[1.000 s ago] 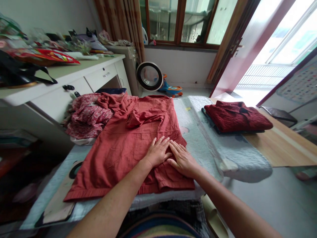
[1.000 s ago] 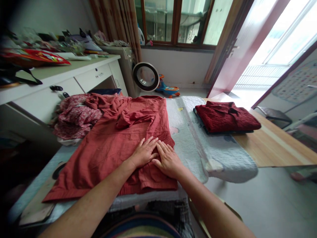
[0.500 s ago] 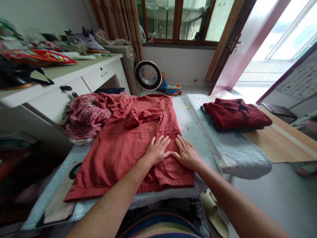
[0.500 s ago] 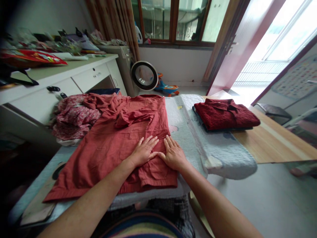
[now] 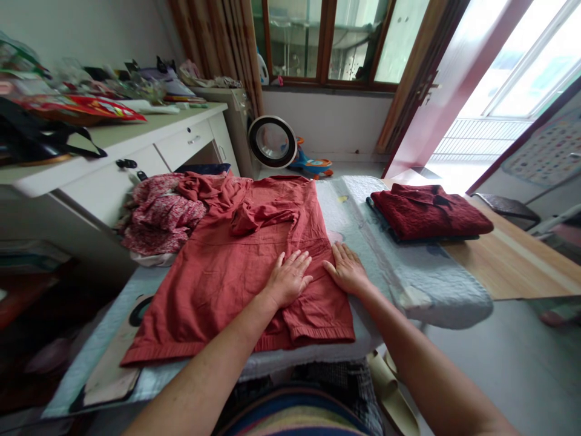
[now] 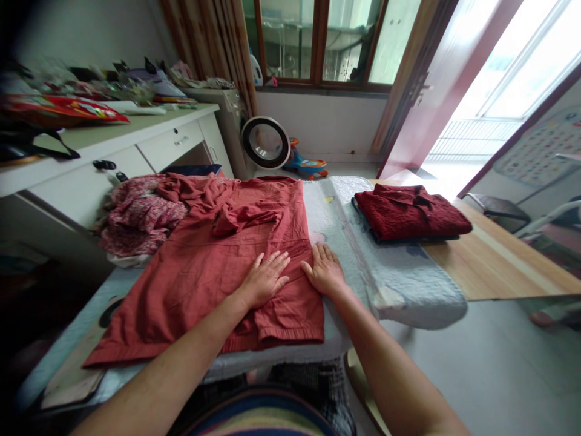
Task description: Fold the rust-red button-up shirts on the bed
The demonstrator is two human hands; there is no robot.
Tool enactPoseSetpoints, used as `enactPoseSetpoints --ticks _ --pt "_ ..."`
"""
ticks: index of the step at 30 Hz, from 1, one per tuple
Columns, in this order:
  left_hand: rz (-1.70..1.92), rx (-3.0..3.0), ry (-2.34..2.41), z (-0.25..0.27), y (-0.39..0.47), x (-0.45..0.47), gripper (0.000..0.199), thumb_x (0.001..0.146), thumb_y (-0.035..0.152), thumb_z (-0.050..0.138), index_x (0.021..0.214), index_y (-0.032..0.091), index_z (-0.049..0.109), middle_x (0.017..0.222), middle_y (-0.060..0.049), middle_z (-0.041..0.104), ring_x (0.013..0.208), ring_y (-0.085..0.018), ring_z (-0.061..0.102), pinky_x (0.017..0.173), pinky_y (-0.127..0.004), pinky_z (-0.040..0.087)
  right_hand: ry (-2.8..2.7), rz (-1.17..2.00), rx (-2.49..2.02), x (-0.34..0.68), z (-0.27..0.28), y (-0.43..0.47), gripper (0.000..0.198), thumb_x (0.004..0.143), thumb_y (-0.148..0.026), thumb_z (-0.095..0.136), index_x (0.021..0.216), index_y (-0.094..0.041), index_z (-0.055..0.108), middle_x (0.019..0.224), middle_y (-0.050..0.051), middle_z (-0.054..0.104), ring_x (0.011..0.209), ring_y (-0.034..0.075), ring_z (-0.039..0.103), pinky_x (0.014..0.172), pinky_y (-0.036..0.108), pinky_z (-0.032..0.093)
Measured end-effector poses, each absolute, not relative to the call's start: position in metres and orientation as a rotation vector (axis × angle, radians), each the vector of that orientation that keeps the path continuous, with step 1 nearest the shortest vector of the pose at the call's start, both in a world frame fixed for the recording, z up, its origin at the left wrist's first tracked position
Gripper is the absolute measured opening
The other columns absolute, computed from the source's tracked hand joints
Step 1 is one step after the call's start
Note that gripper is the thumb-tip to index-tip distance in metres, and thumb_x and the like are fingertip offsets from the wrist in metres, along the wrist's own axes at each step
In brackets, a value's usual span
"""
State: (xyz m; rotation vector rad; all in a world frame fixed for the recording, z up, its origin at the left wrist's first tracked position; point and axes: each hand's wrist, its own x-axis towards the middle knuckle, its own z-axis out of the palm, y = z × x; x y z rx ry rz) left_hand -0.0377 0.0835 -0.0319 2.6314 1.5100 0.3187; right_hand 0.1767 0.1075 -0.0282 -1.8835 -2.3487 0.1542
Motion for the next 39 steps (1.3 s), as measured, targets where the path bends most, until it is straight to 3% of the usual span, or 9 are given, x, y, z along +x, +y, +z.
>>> enactPoseSetpoints --ticks 5,8,11,15,22,39 --pt "0.509 2.665 1.485 -0.029 0.079 -0.038 0.042 0.097 0.032 0.046 0.137 0.021 0.049 0.151 -0.009 0.045 0.141 -0.025 0.037 0.117 -0.058 0.024 -2.265 0.233 -1.925 0.17 -0.018 0.12 0.061 0.097 -0.043 0.038 0.144 -0.004 0.041 0.152 0.021 0.039 0.142 0.031 0.034 0.114 0.042 0.027" --pt "0.662 2.69 1.44 -0.022 0.075 -0.039 0.032 0.091 0.025 0.054 0.123 0.021 0.058 0.141 -0.009 0.052 0.133 -0.024 0.043 0.116 -0.049 0.028 -2.196 0.195 -1.894 0.157 -0.018 0.12 0.062 0.096 -0.039 0.038 0.146 -0.002 0.036 0.153 0.021 0.037 0.144 0.029 0.03 0.116 0.041 0.024" --pt "0.684 2.695 1.358 -0.016 0.073 -0.038 0.019 0.09 0.021 0.055 0.108 0.022 0.063 0.121 -0.006 0.061 0.116 -0.022 0.051 0.106 -0.041 0.04 -2.219 0.184 -1.866 0.144 -0.025 0.115 0.069 0.095 -0.044 0.04 0.149 -0.002 0.032 0.156 0.021 0.03 0.147 0.029 0.024 0.117 0.042 0.021" --pt "0.607 2.697 1.298 -0.013 0.071 -0.037 0.019 0.093 0.017 0.05 0.107 0.02 0.061 0.104 -0.005 0.064 0.104 -0.021 0.053 0.096 -0.037 0.045 -2.254 0.172 -1.933 0.138 -0.032 0.109 0.085 0.093 -0.06 0.039 0.152 -0.001 0.025 0.159 0.023 0.023 0.148 0.032 0.02 0.117 0.044 0.017" --pt "0.522 2.694 1.357 -0.01 0.07 -0.035 0.015 0.093 0.016 0.05 0.1 0.02 0.062 0.099 -0.004 0.063 0.097 -0.02 0.053 0.089 -0.036 0.046 -2.275 0.245 -1.99 0.142 -0.027 0.113 0.089 0.091 -0.063 0.039 0.154 -0.003 0.021 0.16 0.02 0.021 0.149 0.031 0.017 0.118 0.046 0.015" --pt "0.548 2.64 1.402 -0.011 0.07 -0.035 0.011 0.089 0.015 0.054 0.095 0.021 0.06 0.096 -0.004 0.061 0.098 -0.02 0.052 0.091 -0.035 0.046 -2.082 0.198 -1.962 0.149 -0.034 0.121 0.065 0.095 -0.035 0.042 0.152 -0.008 0.027 0.151 0.018 0.042 0.142 0.031 0.033 0.113 0.044 0.025"
